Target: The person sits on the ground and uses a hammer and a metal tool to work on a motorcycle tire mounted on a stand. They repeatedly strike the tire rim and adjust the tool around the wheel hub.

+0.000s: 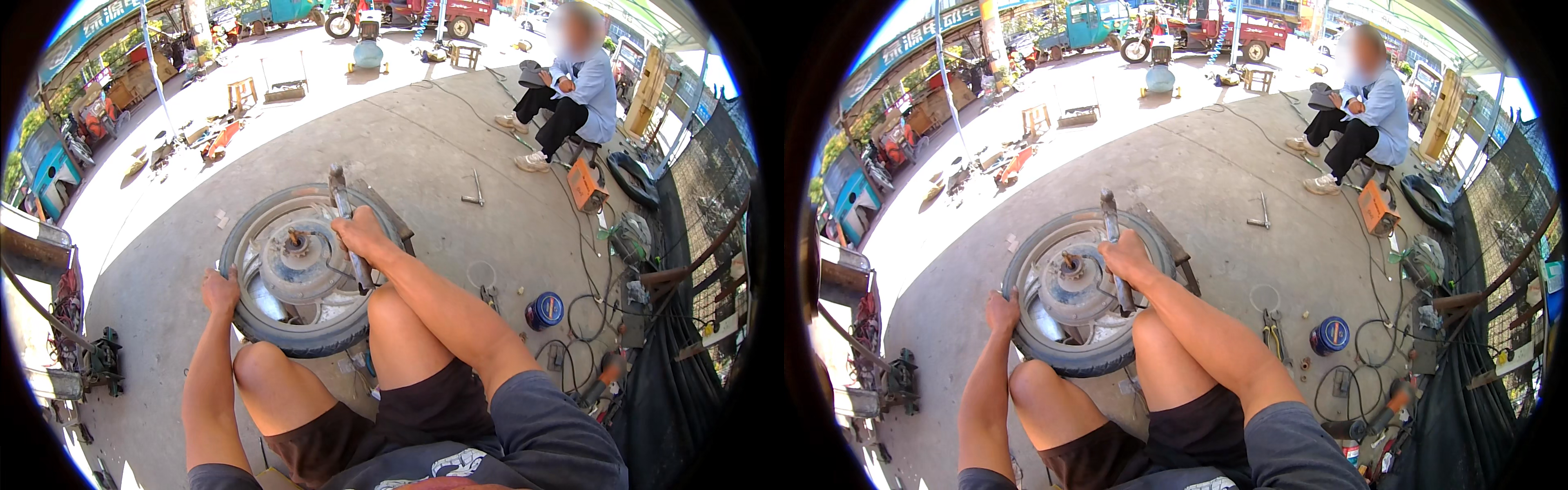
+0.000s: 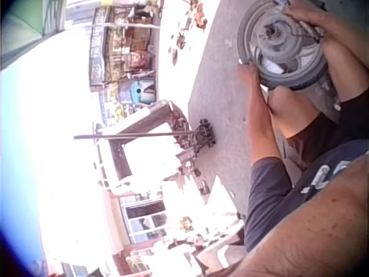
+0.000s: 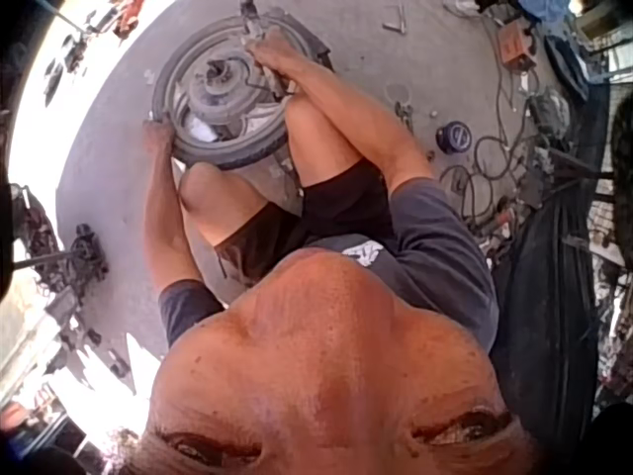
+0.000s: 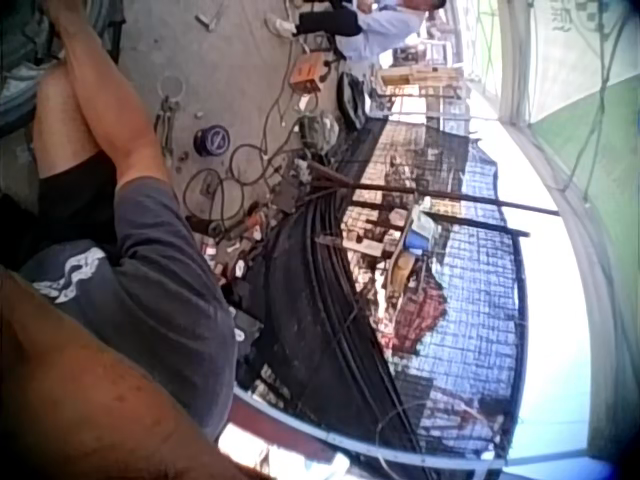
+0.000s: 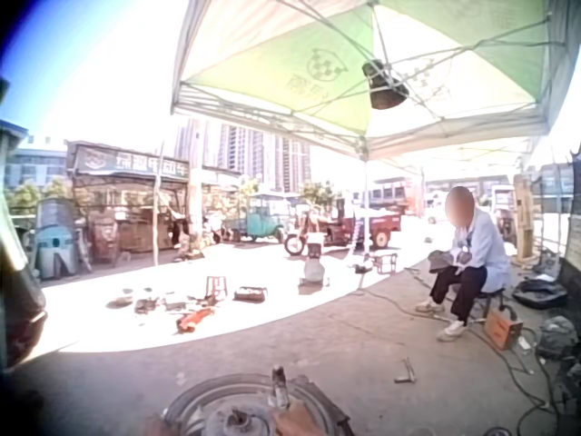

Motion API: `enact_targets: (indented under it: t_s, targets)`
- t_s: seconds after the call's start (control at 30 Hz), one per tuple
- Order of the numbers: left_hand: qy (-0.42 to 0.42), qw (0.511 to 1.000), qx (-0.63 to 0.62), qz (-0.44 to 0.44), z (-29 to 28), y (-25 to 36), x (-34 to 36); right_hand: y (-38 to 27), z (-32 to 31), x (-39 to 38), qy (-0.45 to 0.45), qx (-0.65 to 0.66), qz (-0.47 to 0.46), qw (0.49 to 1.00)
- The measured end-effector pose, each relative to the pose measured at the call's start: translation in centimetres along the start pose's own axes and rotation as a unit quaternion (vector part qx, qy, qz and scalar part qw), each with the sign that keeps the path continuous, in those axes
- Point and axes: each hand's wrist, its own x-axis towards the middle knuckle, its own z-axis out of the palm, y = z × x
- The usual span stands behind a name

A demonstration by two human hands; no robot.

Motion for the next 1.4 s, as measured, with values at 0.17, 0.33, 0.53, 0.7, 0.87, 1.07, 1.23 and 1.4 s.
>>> enact_targets:
  t_s: [0.17,0.33,0.53,0.7,0.87,1.07,1.23,1.4]
  targets:
    - [0.011,1.000,-0.009,0.003,-0.1,-0.4,0.0,-0.5,0.3,-0.4,-0.004,0.011,0.002,1.000]
    - [0.046,0.999,-0.021,0.016,0.3,-1.1,0.3,-0.6,0.6,-0.2,0.004,0.011,0.001,1.000]
    - [0.068,0.997,-0.028,0.025,-0.3,-1.8,0.5,-1.6,1.0,-0.9,-0.021,0.004,0.009,1.000]
    - [0.017,0.999,-0.036,0.003,-1.0,-0.7,-0.4,-0.5,0.7,-0.3,0.016,-0.004,-0.013,1.000]
    - [0.038,0.998,-0.055,0.011,0.0,-1.0,0.7,-0.9,0.7,0.0,0.008,-0.012,-0.020,1.000]
    - [0.045,0.998,-0.043,0.007,0.9,-1.4,0.6,-0.3,0.8,0.2,-0.001,-0.009,-0.007,1.000]
    - [0.038,0.998,-0.049,0.000,1.0,-1.6,0.8,0.3,1.1,0.6,-0.005,0.003,-0.003,1.000]
    - [0.039,0.998,-0.047,0.001,1.3,-1.6,0.9,1.6,1.2,1.8,-0.001,0.005,0.001,1.000]
